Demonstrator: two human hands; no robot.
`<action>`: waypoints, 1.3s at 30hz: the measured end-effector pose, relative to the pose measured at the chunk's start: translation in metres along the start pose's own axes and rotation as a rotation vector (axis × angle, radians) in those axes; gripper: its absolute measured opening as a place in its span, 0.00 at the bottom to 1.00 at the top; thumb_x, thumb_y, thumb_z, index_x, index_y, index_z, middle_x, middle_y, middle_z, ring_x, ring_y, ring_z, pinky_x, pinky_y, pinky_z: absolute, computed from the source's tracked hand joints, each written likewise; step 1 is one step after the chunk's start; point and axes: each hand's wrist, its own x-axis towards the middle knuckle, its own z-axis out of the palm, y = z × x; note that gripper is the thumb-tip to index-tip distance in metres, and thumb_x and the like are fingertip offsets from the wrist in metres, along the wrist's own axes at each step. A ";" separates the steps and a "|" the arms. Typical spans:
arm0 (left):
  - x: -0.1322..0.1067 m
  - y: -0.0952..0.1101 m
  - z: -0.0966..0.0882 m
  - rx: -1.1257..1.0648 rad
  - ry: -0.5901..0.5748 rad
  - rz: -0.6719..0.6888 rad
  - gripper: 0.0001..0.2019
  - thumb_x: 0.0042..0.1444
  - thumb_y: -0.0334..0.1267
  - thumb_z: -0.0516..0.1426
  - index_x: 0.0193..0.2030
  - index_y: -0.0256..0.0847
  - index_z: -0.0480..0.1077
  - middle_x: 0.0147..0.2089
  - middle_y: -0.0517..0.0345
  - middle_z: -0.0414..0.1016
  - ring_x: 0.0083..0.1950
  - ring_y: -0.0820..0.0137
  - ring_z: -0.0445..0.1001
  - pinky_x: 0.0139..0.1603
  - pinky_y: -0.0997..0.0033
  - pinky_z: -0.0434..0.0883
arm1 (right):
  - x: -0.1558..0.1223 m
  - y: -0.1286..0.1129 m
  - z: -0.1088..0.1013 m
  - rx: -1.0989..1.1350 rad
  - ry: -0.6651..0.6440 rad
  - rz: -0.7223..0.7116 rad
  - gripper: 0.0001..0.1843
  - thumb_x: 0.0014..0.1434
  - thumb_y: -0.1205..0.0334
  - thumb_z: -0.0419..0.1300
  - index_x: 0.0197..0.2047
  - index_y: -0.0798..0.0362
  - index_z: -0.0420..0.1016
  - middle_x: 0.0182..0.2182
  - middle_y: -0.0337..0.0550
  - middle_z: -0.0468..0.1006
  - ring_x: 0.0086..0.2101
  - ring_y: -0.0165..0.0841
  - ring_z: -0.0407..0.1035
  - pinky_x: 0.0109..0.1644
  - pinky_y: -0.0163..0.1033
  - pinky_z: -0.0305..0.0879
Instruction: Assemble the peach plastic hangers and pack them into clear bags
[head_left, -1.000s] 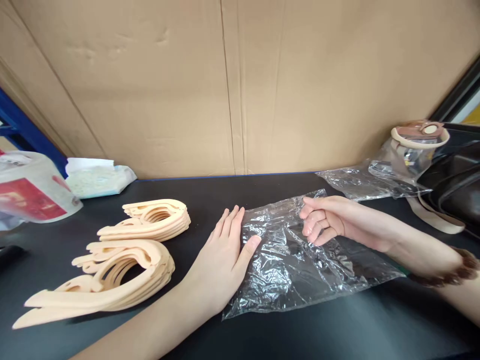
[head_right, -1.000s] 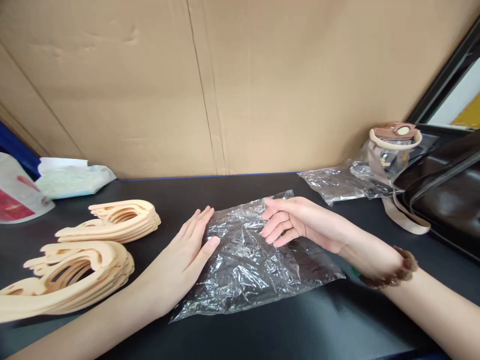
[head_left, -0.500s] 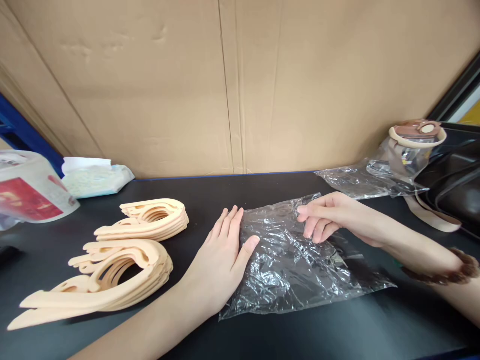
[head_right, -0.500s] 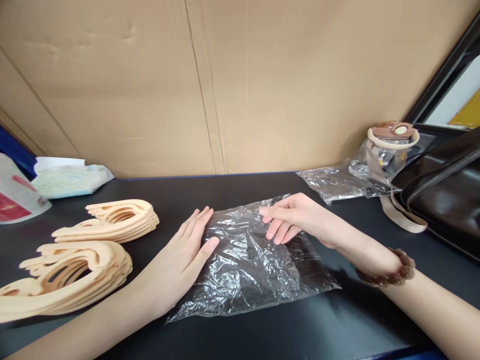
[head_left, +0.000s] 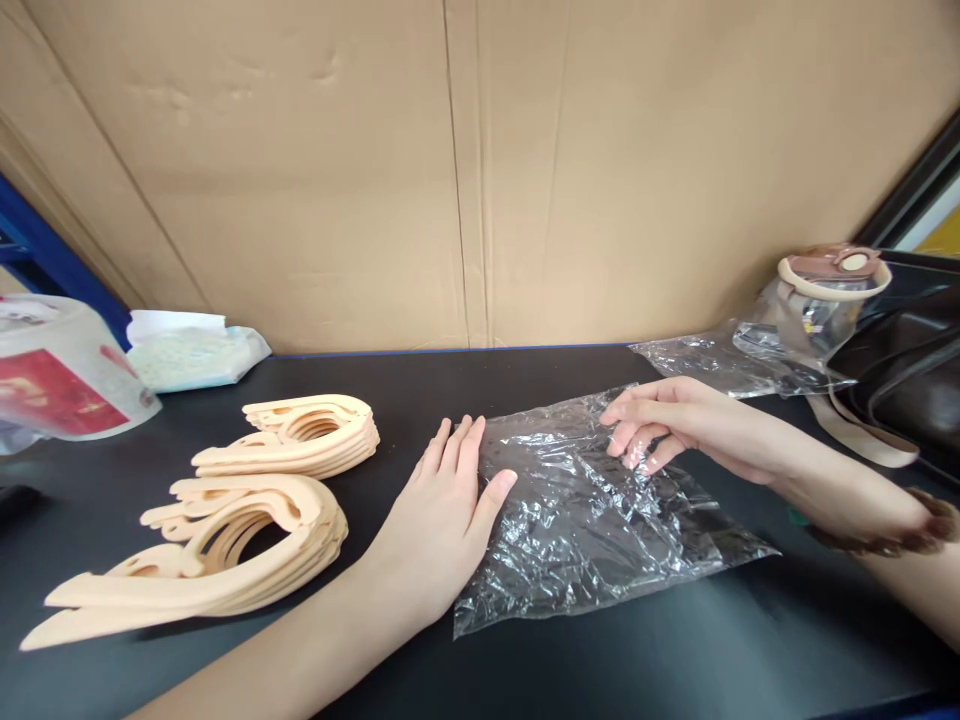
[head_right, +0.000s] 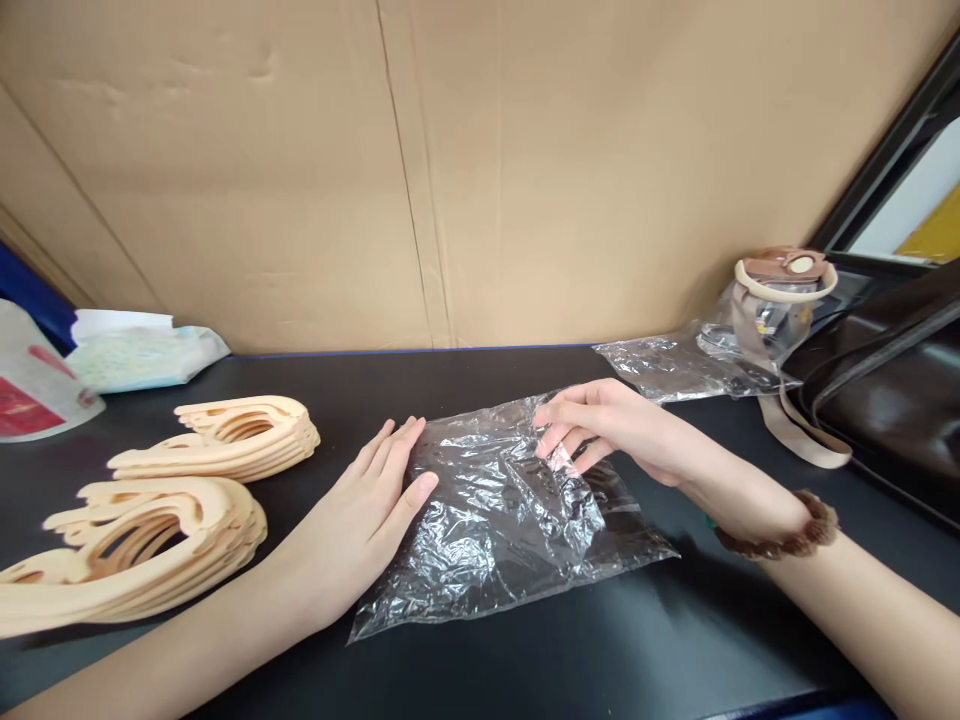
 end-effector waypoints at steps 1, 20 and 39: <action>0.000 0.000 0.000 0.001 -0.002 0.002 0.38 0.66 0.54 0.31 0.73 0.27 0.43 0.76 0.48 0.44 0.76 0.56 0.36 0.73 0.48 0.46 | 0.001 0.001 0.000 0.002 0.005 0.013 0.20 0.55 0.46 0.66 0.38 0.56 0.78 0.31 0.49 0.83 0.28 0.32 0.77 0.30 0.33 0.76; 0.000 -0.003 0.002 -0.027 0.022 0.036 0.36 0.68 0.54 0.32 0.73 0.29 0.45 0.75 0.48 0.48 0.76 0.55 0.37 0.72 0.47 0.49 | 0.015 0.018 0.008 0.341 0.094 -0.091 0.07 0.58 0.59 0.62 0.34 0.54 0.73 0.41 0.48 0.82 0.40 0.33 0.77 0.47 0.38 0.76; 0.001 -0.004 -0.001 -0.068 0.033 0.012 0.36 0.68 0.53 0.33 0.72 0.27 0.45 0.75 0.47 0.48 0.76 0.55 0.38 0.72 0.45 0.49 | 0.007 0.007 0.005 0.048 0.190 -0.103 0.48 0.45 0.55 0.74 0.64 0.56 0.57 0.30 0.38 0.75 0.30 0.32 0.71 0.32 0.37 0.76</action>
